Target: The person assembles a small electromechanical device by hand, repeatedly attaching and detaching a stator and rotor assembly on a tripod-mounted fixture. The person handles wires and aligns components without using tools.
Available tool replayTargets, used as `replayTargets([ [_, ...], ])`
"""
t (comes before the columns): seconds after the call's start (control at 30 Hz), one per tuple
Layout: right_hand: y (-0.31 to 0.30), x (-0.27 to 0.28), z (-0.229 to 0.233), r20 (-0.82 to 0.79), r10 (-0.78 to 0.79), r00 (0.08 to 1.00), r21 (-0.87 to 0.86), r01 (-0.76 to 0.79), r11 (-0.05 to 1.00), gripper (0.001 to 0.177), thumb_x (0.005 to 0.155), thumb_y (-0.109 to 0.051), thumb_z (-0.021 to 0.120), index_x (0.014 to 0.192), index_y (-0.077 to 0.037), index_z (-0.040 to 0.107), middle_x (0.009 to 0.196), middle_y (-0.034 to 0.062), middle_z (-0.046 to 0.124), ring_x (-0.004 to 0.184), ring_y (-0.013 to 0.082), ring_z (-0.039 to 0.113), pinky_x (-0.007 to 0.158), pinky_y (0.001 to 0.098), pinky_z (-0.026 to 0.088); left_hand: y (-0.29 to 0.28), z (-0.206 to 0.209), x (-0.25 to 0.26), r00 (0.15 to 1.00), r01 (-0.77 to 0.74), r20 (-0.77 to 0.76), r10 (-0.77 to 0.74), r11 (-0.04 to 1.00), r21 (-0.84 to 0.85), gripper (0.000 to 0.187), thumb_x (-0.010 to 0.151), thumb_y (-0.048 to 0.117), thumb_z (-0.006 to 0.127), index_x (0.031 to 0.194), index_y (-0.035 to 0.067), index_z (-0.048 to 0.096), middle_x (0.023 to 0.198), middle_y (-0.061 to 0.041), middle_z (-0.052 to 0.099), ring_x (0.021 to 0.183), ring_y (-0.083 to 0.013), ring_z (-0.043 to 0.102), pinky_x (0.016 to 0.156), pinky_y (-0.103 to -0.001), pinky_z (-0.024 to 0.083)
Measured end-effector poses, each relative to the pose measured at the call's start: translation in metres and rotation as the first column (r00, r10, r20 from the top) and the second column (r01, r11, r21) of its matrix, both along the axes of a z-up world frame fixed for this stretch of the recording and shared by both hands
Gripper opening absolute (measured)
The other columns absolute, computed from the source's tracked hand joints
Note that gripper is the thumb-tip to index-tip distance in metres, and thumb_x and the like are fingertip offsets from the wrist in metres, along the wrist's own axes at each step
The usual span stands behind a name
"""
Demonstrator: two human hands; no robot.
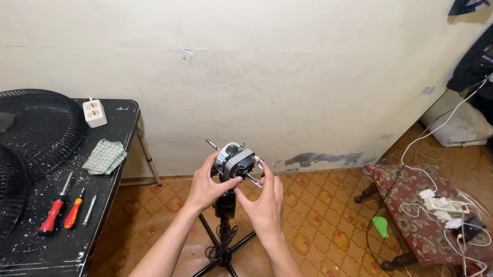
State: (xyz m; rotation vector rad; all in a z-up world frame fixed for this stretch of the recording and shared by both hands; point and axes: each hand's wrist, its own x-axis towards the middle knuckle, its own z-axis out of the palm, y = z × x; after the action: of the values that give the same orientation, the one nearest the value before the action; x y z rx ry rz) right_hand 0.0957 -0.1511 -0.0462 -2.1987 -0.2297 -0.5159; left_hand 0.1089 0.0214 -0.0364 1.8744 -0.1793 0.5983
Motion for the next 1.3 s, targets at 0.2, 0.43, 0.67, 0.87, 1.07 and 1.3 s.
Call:
replayTargets([
  [0.2,0.005,0.024,-0.009,0.214,0.174,0.961,0.0,-0.178,0.984,0.124,0.055,-0.028,0.098,0.155,-0.003,0.028,0.139,0.0237,0.055,0.13,0.0389,0.05,0.103,0.0519,0.037,-0.017,0.004,-0.009,0.999,-0.032,0.007,0.032,0.998,-0.05,0.086,0.07,0.031,0.091,0.141,0.006,0.051,0.113,-0.013,0.075,0.101,-0.0219,0.075,0.089,-0.036,0.058],
  [0.43,-0.001,0.039,-0.011,0.074,0.284,0.956,0.168,-0.293,0.941,0.107,0.061,-0.031,0.092,0.152,-0.008,0.04,0.132,0.0146,0.068,0.122,0.0284,0.066,0.107,0.0436,0.046,-0.004,0.001,-0.001,0.995,0.101,-0.026,-0.101,0.995,0.015,0.104,0.065,0.035,0.092,0.15,0.008,0.039,0.134,-0.019,0.061,0.123,-0.0305,0.061,0.102,-0.042,0.049],
  [0.67,0.001,0.041,-0.002,0.151,0.327,0.933,0.148,-0.348,0.926,0.103,0.062,-0.021,0.092,0.151,-0.003,0.043,0.132,0.0185,0.069,0.122,0.0294,0.067,0.103,0.0412,0.05,0.011,0.003,0.008,0.97,0.232,-0.086,-0.228,0.972,0.04,0.116,0.065,0.034,0.092,0.161,0.011,0.03,0.143,-0.017,0.059,0.13,-0.0303,0.057,0.11,-0.042,0.044],
  [0.87,0.006,0.043,0.013,0.116,0.336,0.935,0.176,-0.352,0.919,0.099,0.062,-0.018,0.09,0.15,-0.003,0.047,0.134,0.0201,0.067,0.124,0.0281,0.067,0.103,0.0379,0.052,0.009,0.006,0.007,0.963,0.245,-0.104,-0.25,0.968,-0.063,0.11,0.068,0.037,0.088,0.159,0.01,0.032,0.144,-0.014,0.062,0.129,-0.0227,0.062,0.109,-0.038,0.047],
  [1.07,0.011,0.048,0.023,0.025,0.361,0.932,0.193,-0.359,0.913,0.098,0.063,-0.019,0.088,0.15,-0.003,0.046,0.129,0.0198,0.07,0.12,0.0275,0.072,0.099,0.0362,0.055,0.011,0.011,0.004,0.973,0.209,-0.092,-0.212,0.977,-0.04,0.105,0.071,0.038,0.086,0.157,0.01,0.034,0.136,-0.014,0.067,0.124,-0.0238,0.067,0.106,-0.038,0.05],
  [1.3,0.015,0.045,0.015,0.235,0.328,0.915,-0.051,-0.325,0.944,0.11,0.059,-0.02,0.096,0.152,0.0,0.04,0.122,0.0239,0.068,0.112,0.0374,0.067,0.094,0.044,0.054,0.013,0.011,0.007,0.983,0.155,-0.093,-0.155,0.988,-0.016,0.095,0.073,0.036,0.085,0.154,0.013,0.042,0.131,-0.014,0.071,0.12,-0.0241,0.07,0.102,-0.038,0.053],
])
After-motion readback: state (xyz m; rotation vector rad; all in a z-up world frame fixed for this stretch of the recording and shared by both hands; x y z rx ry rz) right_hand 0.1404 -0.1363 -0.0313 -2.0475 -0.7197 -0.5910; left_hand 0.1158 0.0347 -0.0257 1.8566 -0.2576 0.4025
